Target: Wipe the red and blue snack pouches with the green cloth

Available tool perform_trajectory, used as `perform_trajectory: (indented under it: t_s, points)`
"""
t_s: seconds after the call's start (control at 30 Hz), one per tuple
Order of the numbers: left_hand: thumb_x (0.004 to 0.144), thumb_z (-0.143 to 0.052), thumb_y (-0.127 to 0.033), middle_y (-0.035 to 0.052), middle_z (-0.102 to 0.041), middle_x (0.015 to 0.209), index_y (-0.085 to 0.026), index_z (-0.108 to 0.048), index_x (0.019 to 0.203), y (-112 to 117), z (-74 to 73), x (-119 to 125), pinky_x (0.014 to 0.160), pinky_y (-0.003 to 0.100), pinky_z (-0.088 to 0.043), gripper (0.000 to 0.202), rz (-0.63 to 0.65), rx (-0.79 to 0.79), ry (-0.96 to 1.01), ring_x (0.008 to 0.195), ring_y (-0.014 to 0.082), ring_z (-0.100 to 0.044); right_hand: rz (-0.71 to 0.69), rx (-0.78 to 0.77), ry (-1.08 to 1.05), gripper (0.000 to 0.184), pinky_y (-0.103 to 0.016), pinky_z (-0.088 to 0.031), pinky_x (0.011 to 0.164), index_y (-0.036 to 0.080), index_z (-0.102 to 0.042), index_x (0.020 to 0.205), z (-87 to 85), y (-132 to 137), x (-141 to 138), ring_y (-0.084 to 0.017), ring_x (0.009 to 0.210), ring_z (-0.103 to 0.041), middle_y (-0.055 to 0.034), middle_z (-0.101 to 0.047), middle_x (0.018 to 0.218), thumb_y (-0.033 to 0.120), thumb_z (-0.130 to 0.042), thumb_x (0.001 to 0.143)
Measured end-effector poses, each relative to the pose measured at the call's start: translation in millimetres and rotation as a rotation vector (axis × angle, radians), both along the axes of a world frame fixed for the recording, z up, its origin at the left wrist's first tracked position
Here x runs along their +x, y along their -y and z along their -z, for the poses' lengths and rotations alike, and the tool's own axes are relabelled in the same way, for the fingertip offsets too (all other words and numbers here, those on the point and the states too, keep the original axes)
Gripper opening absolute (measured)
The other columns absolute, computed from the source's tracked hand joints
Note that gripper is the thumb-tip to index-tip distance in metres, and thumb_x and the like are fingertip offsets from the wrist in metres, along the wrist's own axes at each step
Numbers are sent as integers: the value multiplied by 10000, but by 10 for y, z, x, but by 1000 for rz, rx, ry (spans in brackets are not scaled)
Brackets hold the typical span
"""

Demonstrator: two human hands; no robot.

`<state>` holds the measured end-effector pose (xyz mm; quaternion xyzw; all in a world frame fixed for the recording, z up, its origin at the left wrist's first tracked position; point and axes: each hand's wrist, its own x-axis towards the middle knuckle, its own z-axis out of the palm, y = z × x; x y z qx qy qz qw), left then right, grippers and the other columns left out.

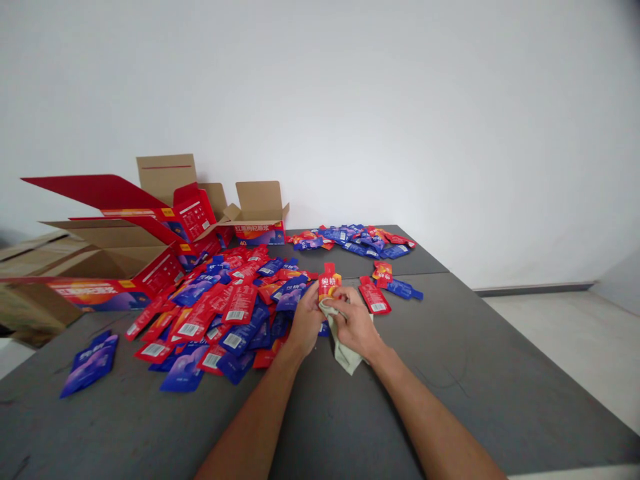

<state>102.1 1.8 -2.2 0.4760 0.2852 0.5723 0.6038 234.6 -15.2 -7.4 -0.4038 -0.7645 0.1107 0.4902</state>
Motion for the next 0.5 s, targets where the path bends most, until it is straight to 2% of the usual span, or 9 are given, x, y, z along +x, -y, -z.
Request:
perform_trajectory:
  t_s: [0.17, 0.27, 0.33, 0.4, 0.5]
  points:
    - [602, -543, -48, 48, -711, 1106, -217, -596, 1276, -9, -37, -20, 703, 228, -497, 697, -90, 6, -36, 863, 163, -656, 116, -52, -115, 323, -402, -493, 929, 236, -723, 1069, -32, -30, 74, -231, 1034, -571, -84, -590, 1090, 110, -556, 824]
    - [583, -558, -47, 35, -707, 1095, -253, -537, 1342, -32, -9, -58, 603, 197, -458, 786, -172, -35, -31, 760, 131, -645, 199, -52, -170, 263, -435, -475, 962, 218, -710, 1069, -60, -57, 139, -249, 1054, -580, -89, -633, 1088, 168, -563, 857]
    - [585, -567, -49, 32, -706, 1087, -274, -497, 1384, -45, 15, -80, 578, 190, -444, 832, -206, -45, -34, 729, 121, -641, 197, -48, -185, 245, -443, -470, 970, 221, -701, 1078, -69, -64, 164, -250, 1053, -589, -83, -654, 1096, 202, -562, 877]
    - [596, -566, -51, 41, -708, 1096, -263, -530, 1361, -55, 30, -93, 617, 203, -466, 795, -214, -44, -58, 763, 129, -652, 169, -50, -193, 238, -440, -469, 977, 224, -695, 1088, -68, -60, 167, -248, 1061, -594, -80, -665, 1110, 228, -562, 890]
    - [620, -557, -52, 58, -707, 1148, -227, -631, 1266, -65, 40, -87, 760, 256, -508, 673, -211, -43, -108, 902, 166, -668, 125, -55, -210, 235, -434, -466, 989, 232, -693, 1099, -63, -40, 139, -246, 1086, -593, -82, -667, 1133, 250, -569, 901]
